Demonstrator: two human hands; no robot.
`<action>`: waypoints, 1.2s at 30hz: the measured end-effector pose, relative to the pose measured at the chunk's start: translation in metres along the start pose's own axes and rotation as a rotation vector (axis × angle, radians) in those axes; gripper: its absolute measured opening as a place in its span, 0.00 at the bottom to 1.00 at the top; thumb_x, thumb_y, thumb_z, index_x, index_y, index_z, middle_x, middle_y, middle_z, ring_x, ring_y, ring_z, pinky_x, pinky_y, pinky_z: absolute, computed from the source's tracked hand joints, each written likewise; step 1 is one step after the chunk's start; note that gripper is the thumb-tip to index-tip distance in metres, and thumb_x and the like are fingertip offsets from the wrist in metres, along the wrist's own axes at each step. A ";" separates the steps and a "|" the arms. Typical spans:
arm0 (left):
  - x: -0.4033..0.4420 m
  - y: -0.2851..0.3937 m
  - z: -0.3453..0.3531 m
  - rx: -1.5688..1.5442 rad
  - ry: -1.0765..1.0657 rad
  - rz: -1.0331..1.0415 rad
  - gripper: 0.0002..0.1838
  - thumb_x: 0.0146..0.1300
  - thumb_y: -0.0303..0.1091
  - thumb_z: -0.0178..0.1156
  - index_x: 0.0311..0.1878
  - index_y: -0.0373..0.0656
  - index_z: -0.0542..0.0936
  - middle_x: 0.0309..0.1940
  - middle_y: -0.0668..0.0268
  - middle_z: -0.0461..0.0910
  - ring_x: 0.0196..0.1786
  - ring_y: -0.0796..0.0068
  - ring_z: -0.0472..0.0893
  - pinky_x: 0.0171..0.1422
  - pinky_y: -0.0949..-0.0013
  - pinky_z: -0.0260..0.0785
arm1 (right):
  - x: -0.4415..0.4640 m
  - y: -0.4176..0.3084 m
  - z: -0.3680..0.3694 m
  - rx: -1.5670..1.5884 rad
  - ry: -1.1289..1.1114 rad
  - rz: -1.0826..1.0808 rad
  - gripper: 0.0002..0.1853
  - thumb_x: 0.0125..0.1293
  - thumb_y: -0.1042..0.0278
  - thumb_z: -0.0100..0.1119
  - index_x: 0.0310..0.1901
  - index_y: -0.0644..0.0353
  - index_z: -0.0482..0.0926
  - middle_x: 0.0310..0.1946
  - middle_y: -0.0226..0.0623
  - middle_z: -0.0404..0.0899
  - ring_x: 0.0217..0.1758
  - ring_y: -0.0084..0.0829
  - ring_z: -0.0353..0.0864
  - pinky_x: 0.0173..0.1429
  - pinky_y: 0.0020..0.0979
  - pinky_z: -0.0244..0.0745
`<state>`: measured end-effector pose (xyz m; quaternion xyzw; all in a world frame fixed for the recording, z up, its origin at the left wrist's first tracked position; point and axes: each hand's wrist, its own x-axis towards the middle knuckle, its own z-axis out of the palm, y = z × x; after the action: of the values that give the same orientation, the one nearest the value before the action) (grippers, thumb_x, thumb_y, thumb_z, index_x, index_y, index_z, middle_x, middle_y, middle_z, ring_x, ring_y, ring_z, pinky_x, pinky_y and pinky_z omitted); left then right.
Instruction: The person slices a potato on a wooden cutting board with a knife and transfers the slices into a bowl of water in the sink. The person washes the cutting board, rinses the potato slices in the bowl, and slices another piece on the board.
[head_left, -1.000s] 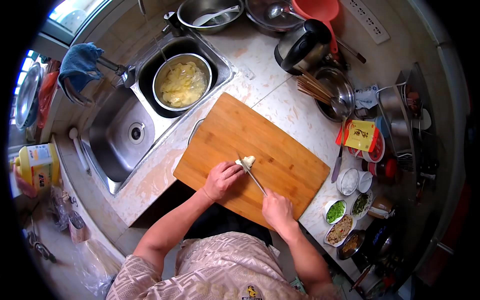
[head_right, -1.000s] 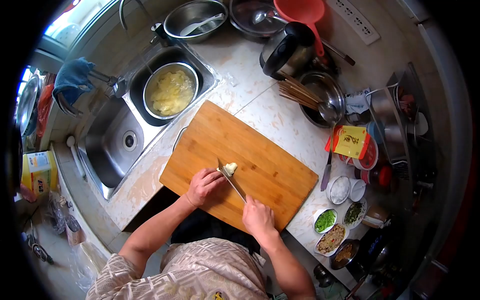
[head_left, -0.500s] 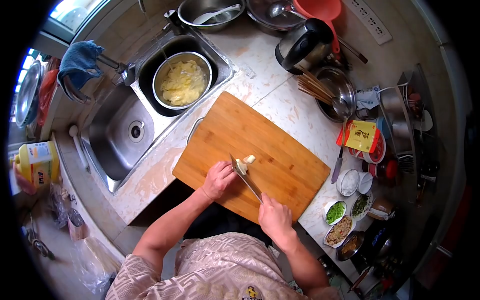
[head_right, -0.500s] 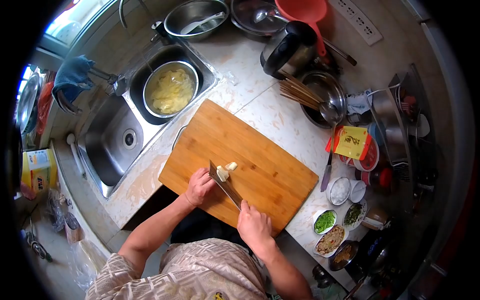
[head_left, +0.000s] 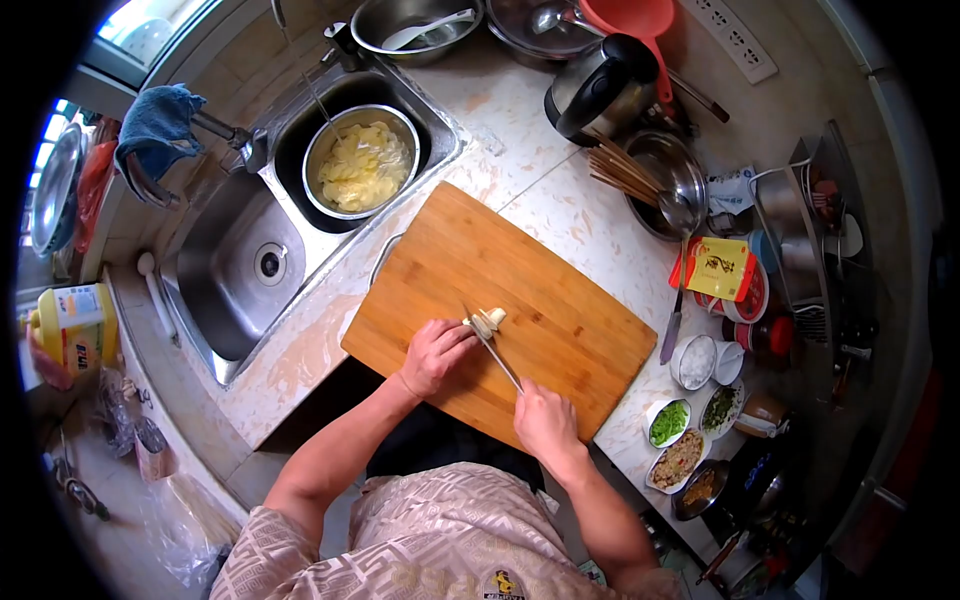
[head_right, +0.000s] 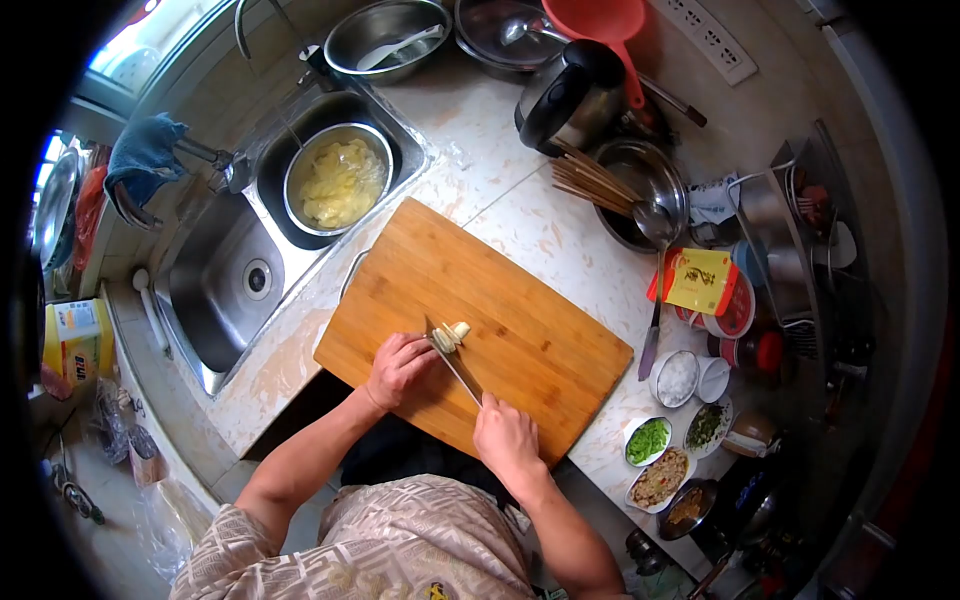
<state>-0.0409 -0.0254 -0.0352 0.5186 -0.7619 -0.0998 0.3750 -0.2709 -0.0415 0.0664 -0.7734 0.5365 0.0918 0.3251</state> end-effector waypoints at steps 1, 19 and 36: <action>0.000 0.000 -0.001 -0.006 0.003 0.001 0.19 0.59 0.30 0.60 0.53 0.38 0.85 0.49 0.59 0.84 0.51 0.58 0.83 0.48 0.59 0.76 | -0.003 -0.002 -0.002 0.009 0.018 -0.007 0.13 0.73 0.67 0.52 0.50 0.65 0.81 0.35 0.54 0.86 0.36 0.60 0.87 0.43 0.59 0.80; -0.004 0.001 0.000 0.000 -0.004 -0.011 0.17 0.60 0.31 0.60 0.52 0.39 0.86 0.49 0.59 0.84 0.51 0.57 0.82 0.50 0.57 0.76 | 0.001 -0.009 -0.008 -0.026 -0.091 0.061 0.15 0.74 0.66 0.52 0.51 0.67 0.82 0.37 0.55 0.86 0.38 0.60 0.87 0.45 0.59 0.81; -0.007 -0.002 -0.003 0.043 -0.033 0.011 0.18 0.59 0.32 0.59 0.51 0.38 0.85 0.49 0.59 0.83 0.51 0.57 0.82 0.49 0.58 0.76 | -0.013 -0.015 -0.017 0.001 0.021 -0.024 0.11 0.73 0.67 0.52 0.44 0.66 0.80 0.34 0.55 0.86 0.37 0.61 0.87 0.42 0.59 0.81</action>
<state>-0.0367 -0.0195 -0.0372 0.5207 -0.7728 -0.0898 0.3517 -0.2662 -0.0383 0.0917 -0.7805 0.5307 0.0793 0.3208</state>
